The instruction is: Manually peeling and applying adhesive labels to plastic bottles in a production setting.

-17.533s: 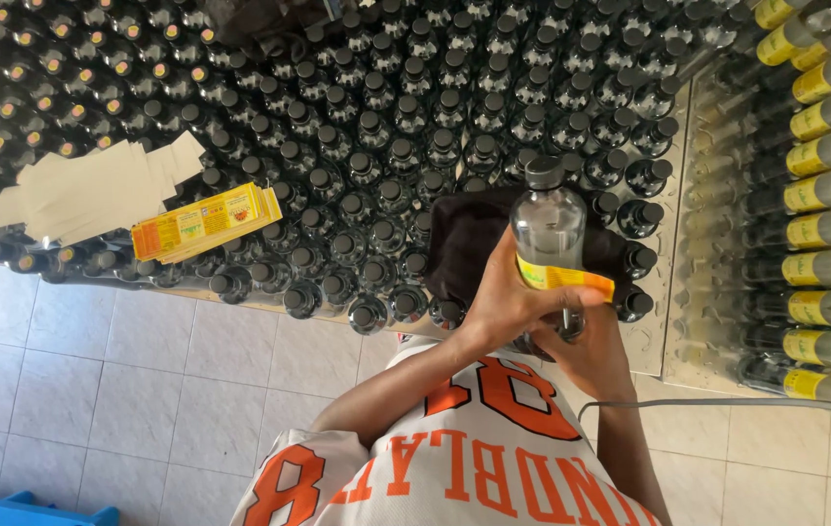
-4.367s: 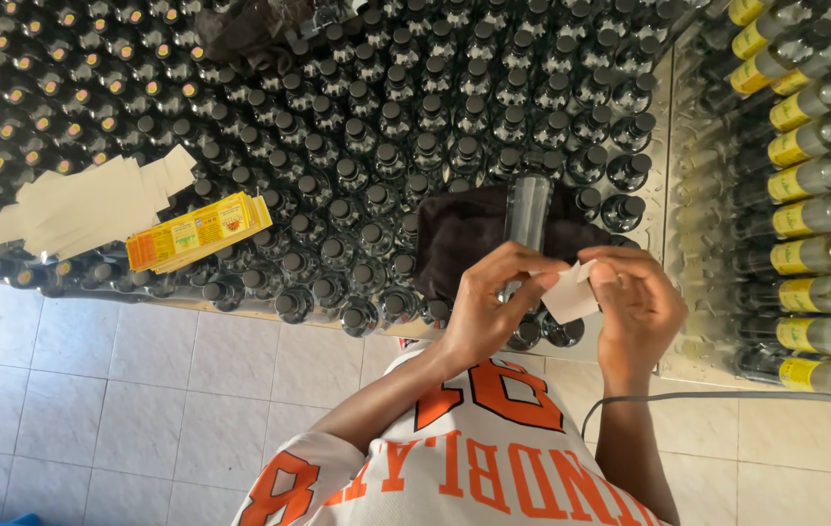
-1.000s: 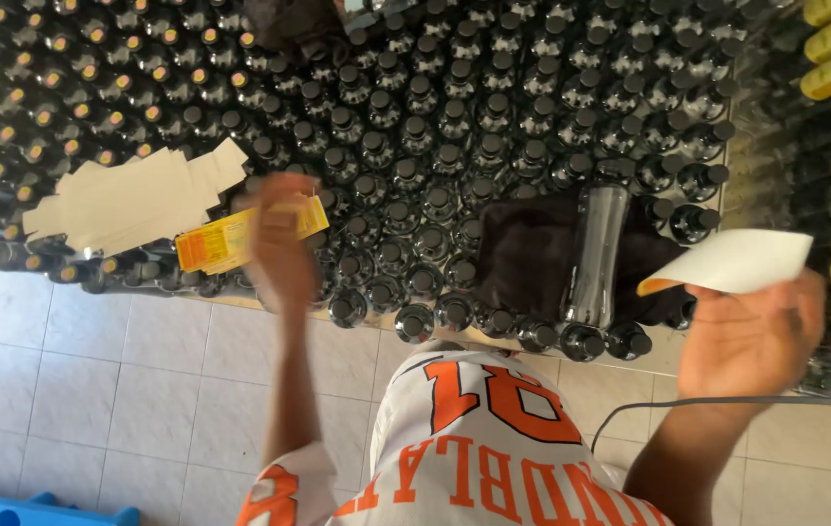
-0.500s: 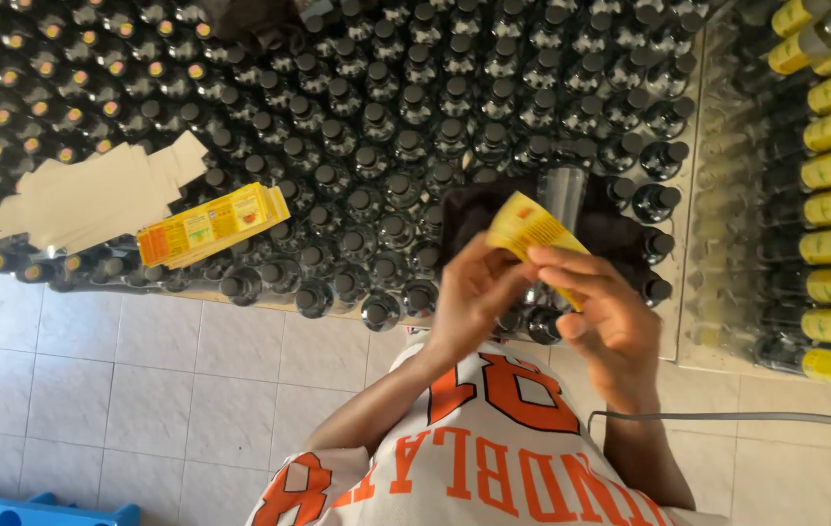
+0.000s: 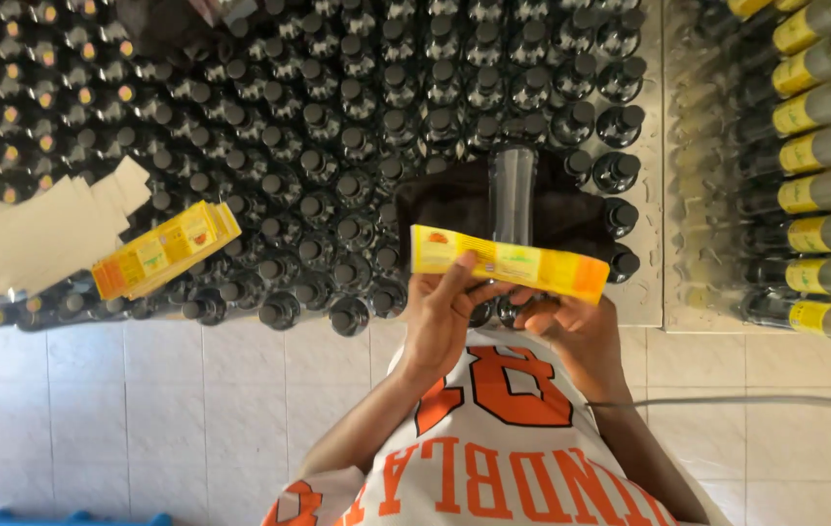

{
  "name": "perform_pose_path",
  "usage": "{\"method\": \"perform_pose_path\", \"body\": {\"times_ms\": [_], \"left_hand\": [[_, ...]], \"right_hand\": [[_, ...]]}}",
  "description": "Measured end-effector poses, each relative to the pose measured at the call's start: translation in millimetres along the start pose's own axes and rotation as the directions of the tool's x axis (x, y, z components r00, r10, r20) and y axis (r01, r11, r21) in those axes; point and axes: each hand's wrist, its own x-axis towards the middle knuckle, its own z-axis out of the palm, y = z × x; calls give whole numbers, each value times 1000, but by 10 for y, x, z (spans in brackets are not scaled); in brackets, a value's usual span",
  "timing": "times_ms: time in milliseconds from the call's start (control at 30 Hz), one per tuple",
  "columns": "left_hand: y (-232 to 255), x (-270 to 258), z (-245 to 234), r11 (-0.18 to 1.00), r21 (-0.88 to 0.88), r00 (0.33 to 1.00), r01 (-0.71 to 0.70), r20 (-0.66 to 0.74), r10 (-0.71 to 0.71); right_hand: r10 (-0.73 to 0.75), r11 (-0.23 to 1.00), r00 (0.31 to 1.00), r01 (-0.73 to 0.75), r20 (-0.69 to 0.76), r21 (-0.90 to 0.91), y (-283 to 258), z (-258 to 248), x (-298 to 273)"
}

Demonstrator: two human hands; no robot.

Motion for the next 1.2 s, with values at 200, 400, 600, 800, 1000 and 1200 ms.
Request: {"method": "perform_pose_path", "body": {"times_ms": [200,400,600,800,1000,1200], "left_hand": [[-143,-77,-36,990,118,995,81,40,-86],[-127,-5,-72,950,313,1000,14,-17,-9],[-33,259,61,803,578,988,-148,45,150],[-89,593,103,678,696,965,-238,91,246],[-131,705,92,772,611,978,-179,22,209],[-161,749,103,801,574,980,-172,20,196]], "right_hand": [[-50,989,950,91,-309,119,258,-67,19],[-105,987,928,140,-357,73,396,-129,179],[5,998,910,20,-416,56,355,-128,486],[5,1000,912,-7,-410,-4,259,-90,855],[-12,999,922,-4,-387,-39,269,-94,999],[3,999,928,-20,-374,-40,298,-157,1022]]}}
